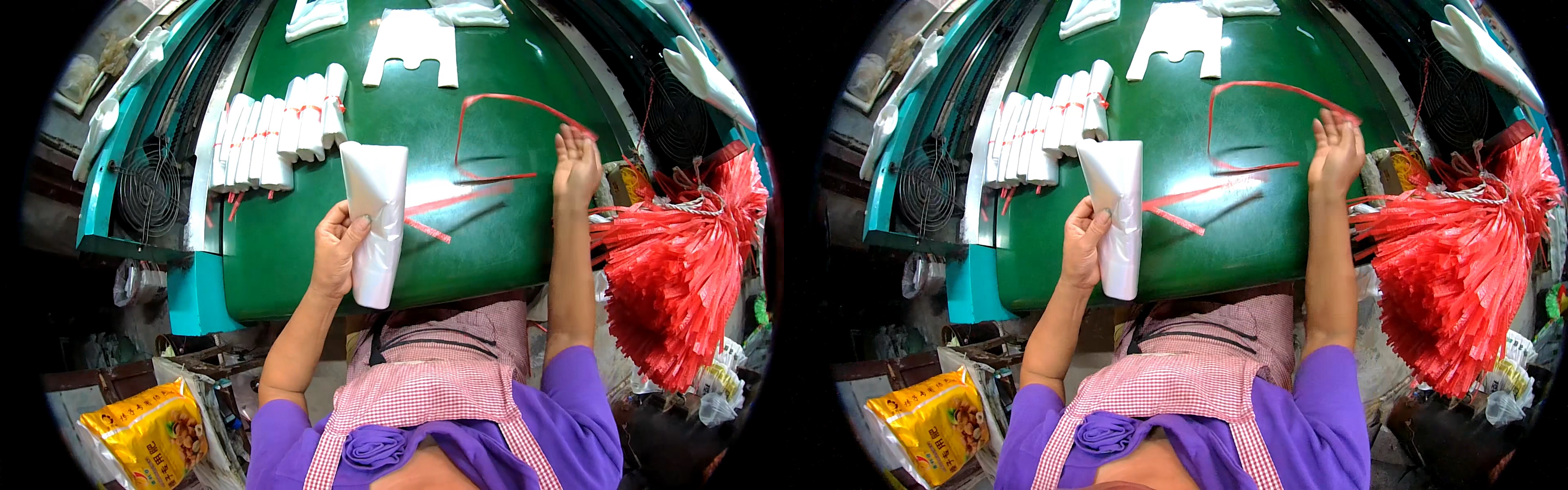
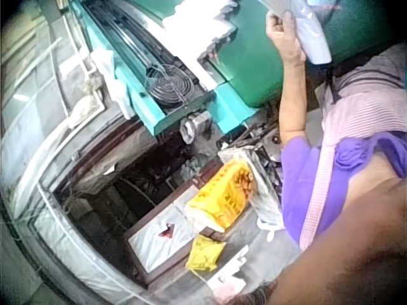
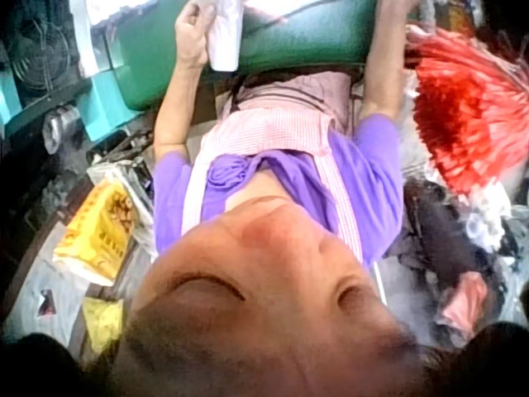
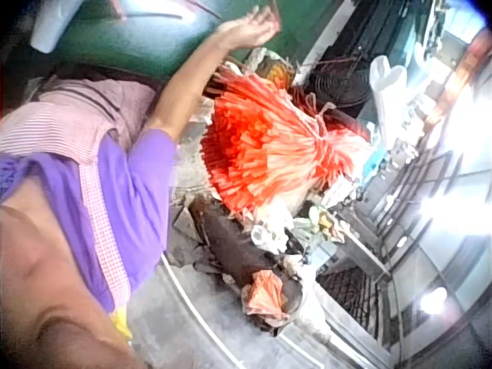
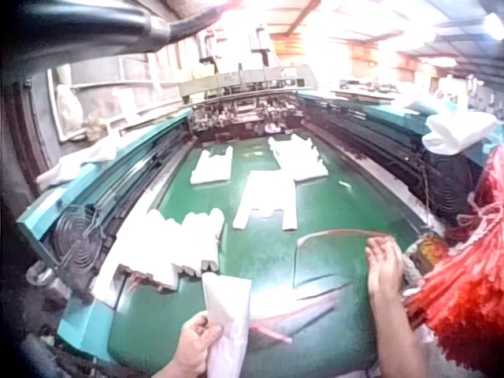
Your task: The person folds white rectangular sheets into compact bundles on a green work surface. They secure each bundle with a red ribbon, tying a knot to hold the shape. The finished bundles are stacked in a neat row on the left side of the table.
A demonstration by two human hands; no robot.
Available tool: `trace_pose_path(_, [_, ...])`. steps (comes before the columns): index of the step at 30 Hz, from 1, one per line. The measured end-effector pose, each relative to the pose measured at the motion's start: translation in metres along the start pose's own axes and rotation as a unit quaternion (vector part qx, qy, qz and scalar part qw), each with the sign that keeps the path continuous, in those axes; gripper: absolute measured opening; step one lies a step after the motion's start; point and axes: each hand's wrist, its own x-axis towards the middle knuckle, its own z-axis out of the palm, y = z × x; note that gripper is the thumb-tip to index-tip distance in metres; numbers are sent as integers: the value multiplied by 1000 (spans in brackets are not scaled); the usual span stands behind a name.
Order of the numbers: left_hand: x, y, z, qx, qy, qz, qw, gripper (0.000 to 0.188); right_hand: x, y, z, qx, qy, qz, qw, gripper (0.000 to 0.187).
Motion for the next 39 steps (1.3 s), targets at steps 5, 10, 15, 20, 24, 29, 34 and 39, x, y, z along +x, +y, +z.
trace_pose_path(5, [-5, -2, -8, 50, -43, -20, 998, 29, -141, 38, 13, -517, -496, -267, 645, 56])
trace_pose_path(10, [-5, 10, -15, 71, -23, -17, 997, 31, -68, 53, 2, -674, -442, -144, 573, 54])
trace_pose_path(15, [3, -4, -17, 84, -17, -21, 996, 31, -56, 25, 15, -556, -393, -237, 693, 47])
trace_pose_path(20, [13, -8, 3, 76, -59, -46, 994, 30, -171, 10, 35, -399, -568, 160, 702, 16])
trace_pose_path(24, [18, 6, -2, 194, -33, 16, 980, 27, -191, -3, 19, -387, -558, 16, 734, 14])
trace_pose_path(29, [31, -10, -10, 606, -199, 84, 765, 35, -185, 4, 33, -316, -582, -57, 748, 18])
trace_pose_path(34, [19, -20, 15, 630, -216, 157, 729, 38, -163, 26, 37, -110, -455, 432, 771, 37])
trace_pose_path(39, [-1, -29, -12, 437, -148, 104, 881, 26, -170, 29, 35, -235, -523, 373, 730, 22])
